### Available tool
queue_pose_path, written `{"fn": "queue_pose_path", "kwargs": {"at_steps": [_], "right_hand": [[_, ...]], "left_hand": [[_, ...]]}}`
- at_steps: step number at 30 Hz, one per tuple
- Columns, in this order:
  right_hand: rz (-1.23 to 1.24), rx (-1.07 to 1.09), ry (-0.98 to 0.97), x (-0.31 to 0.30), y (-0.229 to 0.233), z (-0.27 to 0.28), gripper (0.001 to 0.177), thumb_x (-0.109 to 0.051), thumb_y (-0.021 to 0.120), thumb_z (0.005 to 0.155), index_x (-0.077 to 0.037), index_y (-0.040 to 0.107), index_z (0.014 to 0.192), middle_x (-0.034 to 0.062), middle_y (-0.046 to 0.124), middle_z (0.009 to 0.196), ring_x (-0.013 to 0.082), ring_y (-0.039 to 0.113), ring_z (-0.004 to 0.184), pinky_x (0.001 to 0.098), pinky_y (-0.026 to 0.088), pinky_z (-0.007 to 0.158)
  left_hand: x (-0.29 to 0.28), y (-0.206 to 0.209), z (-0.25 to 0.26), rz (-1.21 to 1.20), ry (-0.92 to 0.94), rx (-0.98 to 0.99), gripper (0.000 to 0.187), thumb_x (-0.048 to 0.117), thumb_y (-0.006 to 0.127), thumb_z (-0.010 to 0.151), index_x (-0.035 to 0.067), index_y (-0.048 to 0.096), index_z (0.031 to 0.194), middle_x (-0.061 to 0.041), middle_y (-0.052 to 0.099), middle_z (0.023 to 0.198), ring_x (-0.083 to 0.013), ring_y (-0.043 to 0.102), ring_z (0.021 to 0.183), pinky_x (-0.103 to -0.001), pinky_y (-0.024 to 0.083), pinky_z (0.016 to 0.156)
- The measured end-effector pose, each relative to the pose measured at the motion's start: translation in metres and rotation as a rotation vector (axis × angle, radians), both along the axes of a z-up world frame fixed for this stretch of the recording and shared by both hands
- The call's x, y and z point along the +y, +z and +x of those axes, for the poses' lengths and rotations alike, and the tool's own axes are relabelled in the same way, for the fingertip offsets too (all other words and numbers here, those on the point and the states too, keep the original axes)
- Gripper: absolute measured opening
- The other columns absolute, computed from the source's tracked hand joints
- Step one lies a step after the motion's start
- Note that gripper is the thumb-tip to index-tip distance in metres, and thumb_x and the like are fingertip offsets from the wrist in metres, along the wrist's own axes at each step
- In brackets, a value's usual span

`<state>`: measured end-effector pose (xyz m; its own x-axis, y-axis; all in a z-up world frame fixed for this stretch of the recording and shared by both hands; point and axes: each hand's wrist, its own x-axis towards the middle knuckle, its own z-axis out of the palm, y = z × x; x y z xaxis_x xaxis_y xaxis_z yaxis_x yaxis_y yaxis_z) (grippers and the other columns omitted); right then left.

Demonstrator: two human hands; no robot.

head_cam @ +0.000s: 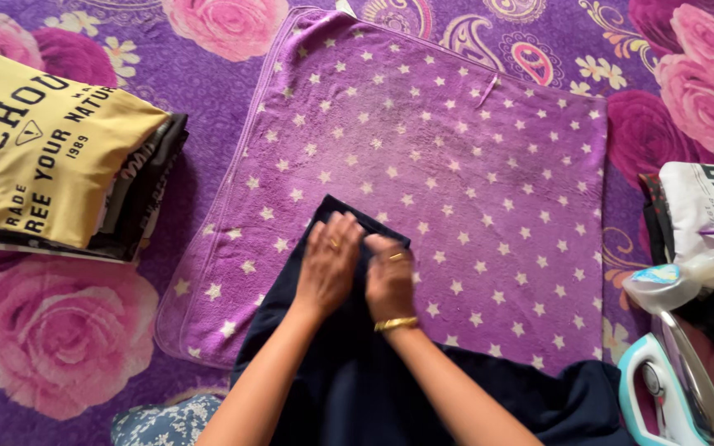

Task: The person irons a yellow t-shirt and a dark blue t-shirt on a purple mat. They use a spray bottle to moisten the fabric before ironing and fold the shirts after ironing.

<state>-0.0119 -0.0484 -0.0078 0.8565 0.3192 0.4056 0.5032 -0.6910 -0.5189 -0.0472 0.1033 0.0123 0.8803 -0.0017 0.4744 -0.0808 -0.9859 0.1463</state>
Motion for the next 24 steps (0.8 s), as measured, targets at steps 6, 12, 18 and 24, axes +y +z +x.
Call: {"fn": "queue_pose_path", "kwargs": {"at_steps": [6,12,18,24], "right_hand": [[-0.482,0.087,0.133,-0.007,0.007,-0.015,0.07,-0.047,0.051,0.099,-0.023,0.028,0.161,0.004,0.016,0.171,0.0248,0.012,0.158,0.0561,0.012,0.123],[-0.628,0.26,0.087,-0.003,0.028,0.01,0.076,-0.062,0.042,0.099,-0.031,0.014,0.162,0.0007,-0.003,0.171,0.0233,-0.001,0.157,0.0591,0.003,0.122],[-0.521,0.376,0.132,-0.007,0.045,0.018,0.071,-0.054,0.049,0.099,-0.026,0.024,0.159,0.0042,0.009,0.169,0.0266,0.006,0.156,0.057,0.009,0.122],[-0.236,0.104,-0.053,-0.123,0.027,0.003,0.036,-0.013,0.057,0.091,-0.01,0.065,0.126,0.015,0.067,0.126,0.0336,0.061,0.122,0.0443,0.05,0.105]], "left_hand": [[0.01,-0.001,-0.013,-0.109,0.028,0.212,0.072,0.049,0.047,0.099,0.011,0.031,0.159,-0.007,0.023,0.169,-0.026,0.014,0.157,-0.05,0.009,0.125],[0.041,-0.007,-0.013,-0.019,0.183,0.297,0.075,0.059,0.037,0.099,0.019,0.023,0.161,0.001,0.015,0.17,-0.0223,0.008,0.157,-0.052,0.005,0.124],[0.039,0.005,-0.014,0.014,0.243,0.222,0.075,0.057,0.044,0.098,0.015,0.031,0.159,-0.004,0.023,0.168,-0.0265,0.013,0.157,-0.056,0.007,0.125],[-0.066,0.029,-0.031,-0.076,-0.124,0.18,0.065,0.042,0.058,0.091,0.011,0.047,0.147,-0.01,0.035,0.162,-0.0322,0.027,0.151,-0.057,0.016,0.122]]}}
